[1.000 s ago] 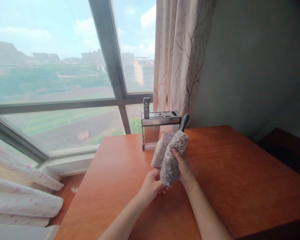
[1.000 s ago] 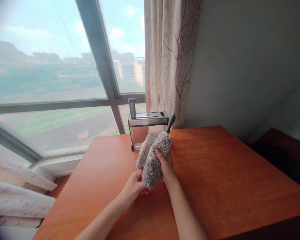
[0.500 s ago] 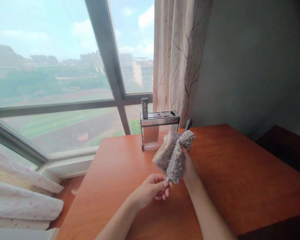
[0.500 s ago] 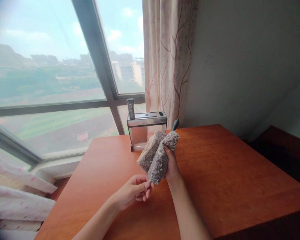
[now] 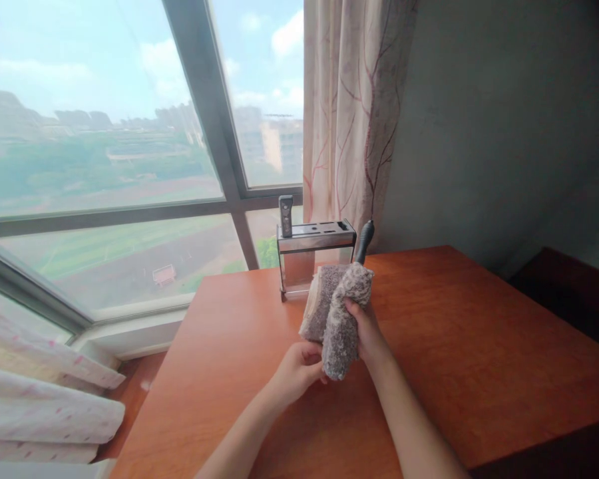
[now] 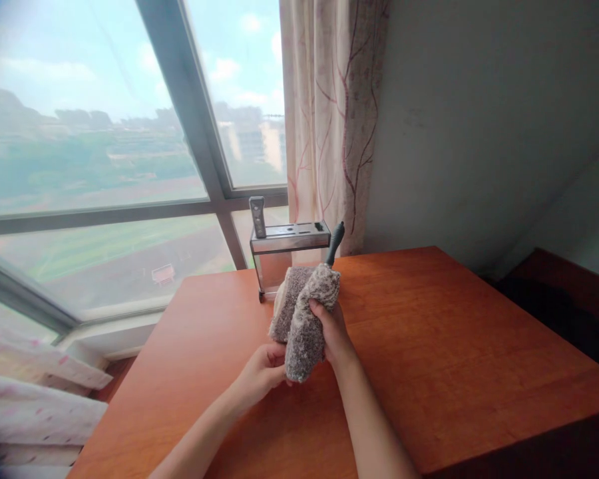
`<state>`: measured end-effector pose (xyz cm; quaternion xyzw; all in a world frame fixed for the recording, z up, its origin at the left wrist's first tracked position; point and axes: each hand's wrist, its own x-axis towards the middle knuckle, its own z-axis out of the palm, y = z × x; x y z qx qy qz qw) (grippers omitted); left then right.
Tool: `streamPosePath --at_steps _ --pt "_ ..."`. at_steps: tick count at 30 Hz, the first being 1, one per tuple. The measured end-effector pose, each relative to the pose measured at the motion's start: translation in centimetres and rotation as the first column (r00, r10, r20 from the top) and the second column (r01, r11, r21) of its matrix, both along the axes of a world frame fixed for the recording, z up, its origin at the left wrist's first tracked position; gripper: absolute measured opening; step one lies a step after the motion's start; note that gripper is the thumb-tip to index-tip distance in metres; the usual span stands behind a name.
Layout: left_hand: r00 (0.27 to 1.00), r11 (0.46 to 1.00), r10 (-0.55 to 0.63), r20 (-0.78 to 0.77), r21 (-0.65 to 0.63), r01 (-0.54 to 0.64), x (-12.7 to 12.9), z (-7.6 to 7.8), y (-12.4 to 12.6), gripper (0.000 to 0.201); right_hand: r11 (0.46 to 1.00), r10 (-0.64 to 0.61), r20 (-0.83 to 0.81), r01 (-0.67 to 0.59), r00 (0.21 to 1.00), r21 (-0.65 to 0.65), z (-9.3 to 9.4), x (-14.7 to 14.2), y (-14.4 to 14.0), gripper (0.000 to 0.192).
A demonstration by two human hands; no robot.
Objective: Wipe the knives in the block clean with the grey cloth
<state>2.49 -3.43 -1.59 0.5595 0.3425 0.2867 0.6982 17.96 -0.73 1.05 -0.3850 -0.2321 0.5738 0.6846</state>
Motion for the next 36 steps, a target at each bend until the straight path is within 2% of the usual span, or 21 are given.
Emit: streamPosePath --at_steps 4,6,8,11,15,20,23,25,28,32,34,36 --pt "0.989 0.985 -0.148 -0.017 -0.095 0.146 -0.6 0.9 -0.3 0.036 0.999 -0.026 -0.048 0.025 0.999 -0.036 -0.1 0.9 0.4 0.043" --pt "0.986 0.973 -0.167 0.027 -0.157 0.169 -0.7 0.9 -0.4 0.037 0.998 0.022 -0.087 -0.027 0.996 -0.061 -0.4 1.0 0.4 0.050" --pt "0.986 0.965 -0.155 0.058 -0.206 0.164 -0.8 0.7 -0.4 0.037 0.987 0.122 -0.135 -0.134 0.983 -0.085 -0.8 0.8 0.4 0.061" --pt "0.997 0.975 -0.055 0.057 -0.212 0.066 -0.5 0.2 -0.4 0.035 0.962 0.232 -0.174 -0.252 0.957 -0.101 -1.2 0.4 0.3 0.069" --pt "0.986 0.983 0.165 0.028 -0.084 -0.162 0.2 -0.6 -0.1 0.035 0.979 0.171 -0.156 -0.186 0.973 -0.087 -1.2 -0.3 0.3 0.049" --pt "0.915 0.911 0.402 0.025 0.092 -0.403 0.3 -1.2 0.3 0.030 0.992 0.125 -0.134 -0.124 0.983 0.011 -0.9 -1.1 0.1 0.037" --pt "0.890 0.875 0.452 -0.056 0.223 -0.430 -0.2 -1.2 0.3 0.026 0.993 0.114 -0.035 -0.113 0.993 0.023 -0.6 -1.6 -0.3 0.037" --pt "0.903 0.886 0.420 -0.092 0.256 -0.386 -0.3 -1.1 0.3 0.026 0.995 0.091 0.025 -0.092 0.995 0.030 -0.4 -1.6 -0.4 0.039" --pt "0.946 0.935 0.306 -0.109 0.219 -0.277 -0.2 -0.5 0.1 0.029 0.999 0.046 0.059 -0.047 0.997 0.020 -0.1 -1.3 -0.3 0.043" --pt "0.997 0.994 0.044 -0.068 0.100 -0.037 0.2 0.2 -0.4 0.037 0.999 0.011 0.022 -0.010 1.000 -0.037 -0.3 -0.4 0.0 0.045" --pt "0.996 0.996 -0.086 -0.037 0.017 0.087 0.2 0.3 -0.7 0.041 0.998 0.015 -0.027 -0.016 1.000 -0.063 -0.5 0.1 0.2 0.048" --pt "0.989 0.987 -0.149 0.004 -0.055 0.149 0.2 0.2 -0.8 0.043 0.994 0.073 -0.080 -0.079 0.994 -0.074 -0.8 0.4 0.3 0.055"
